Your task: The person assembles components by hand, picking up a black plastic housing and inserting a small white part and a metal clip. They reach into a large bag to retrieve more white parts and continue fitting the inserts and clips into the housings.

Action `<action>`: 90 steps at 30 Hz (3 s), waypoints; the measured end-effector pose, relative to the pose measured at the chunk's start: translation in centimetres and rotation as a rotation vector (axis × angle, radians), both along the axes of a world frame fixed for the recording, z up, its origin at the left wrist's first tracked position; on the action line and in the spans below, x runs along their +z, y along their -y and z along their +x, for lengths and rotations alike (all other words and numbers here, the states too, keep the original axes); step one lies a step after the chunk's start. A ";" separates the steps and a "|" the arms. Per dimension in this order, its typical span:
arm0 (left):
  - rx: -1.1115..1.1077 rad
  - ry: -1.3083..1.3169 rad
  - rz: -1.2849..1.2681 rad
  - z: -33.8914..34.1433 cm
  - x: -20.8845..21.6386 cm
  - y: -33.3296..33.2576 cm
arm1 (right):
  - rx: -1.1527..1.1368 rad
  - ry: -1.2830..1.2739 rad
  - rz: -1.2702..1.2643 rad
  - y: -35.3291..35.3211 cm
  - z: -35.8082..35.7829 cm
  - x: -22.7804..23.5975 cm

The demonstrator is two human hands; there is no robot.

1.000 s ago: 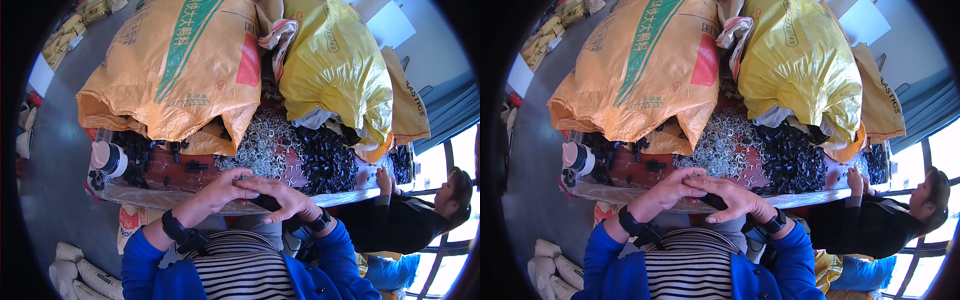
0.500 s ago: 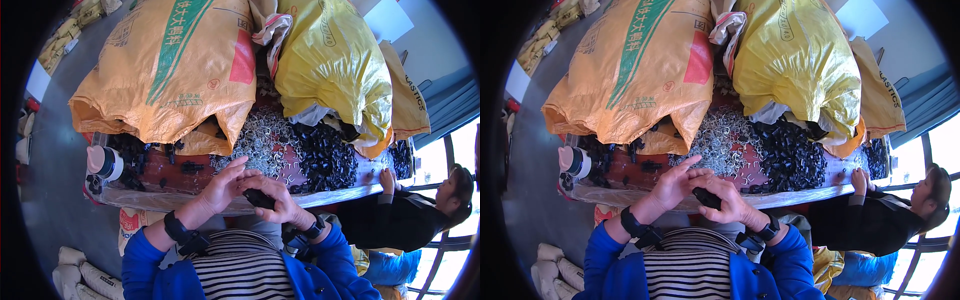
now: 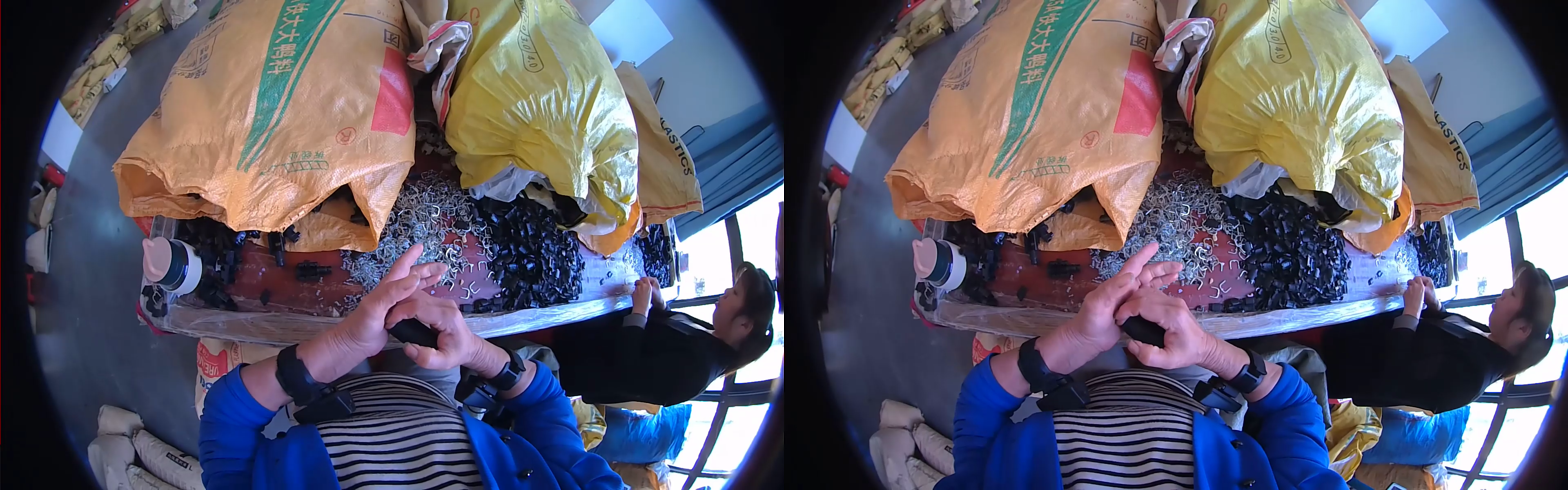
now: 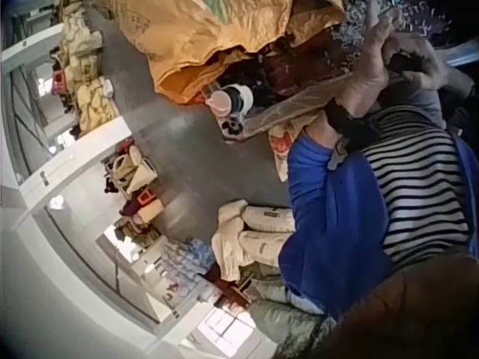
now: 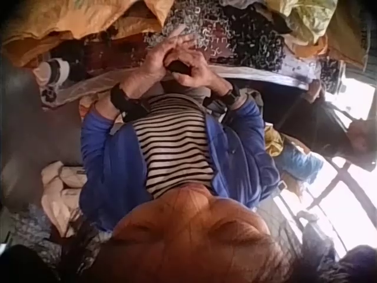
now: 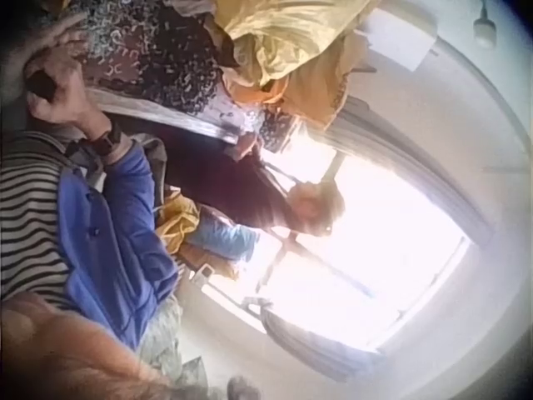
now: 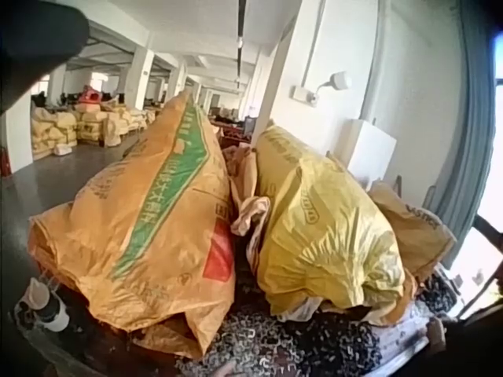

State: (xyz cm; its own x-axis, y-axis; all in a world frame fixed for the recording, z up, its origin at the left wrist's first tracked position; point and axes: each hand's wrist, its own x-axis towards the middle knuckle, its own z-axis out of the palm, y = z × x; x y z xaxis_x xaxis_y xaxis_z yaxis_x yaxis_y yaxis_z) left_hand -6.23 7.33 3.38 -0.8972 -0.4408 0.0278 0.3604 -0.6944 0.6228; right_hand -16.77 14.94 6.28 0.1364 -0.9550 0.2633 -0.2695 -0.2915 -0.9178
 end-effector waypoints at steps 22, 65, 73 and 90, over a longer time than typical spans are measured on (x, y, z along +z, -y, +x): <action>0.413 0.910 -1.004 9.3 -2.0 8.0 | -0.469 -1.064 0.642 -22.0 -11.0 -3.1; 0.201 0.367 -1.027 2.0 -1.2 1.0 | 0.010 1.247 0.813 -2.1 -1.3 -5.6; 0.308 0.351 -1.047 1.8 -1.3 0.7 | -0.050 1.242 0.777 -2.4 -1.7 -5.8; 0.280 0.424 -1.109 1.5 -1.6 -0.3 | -0.067 1.447 0.639 -3.4 0.3 -7.4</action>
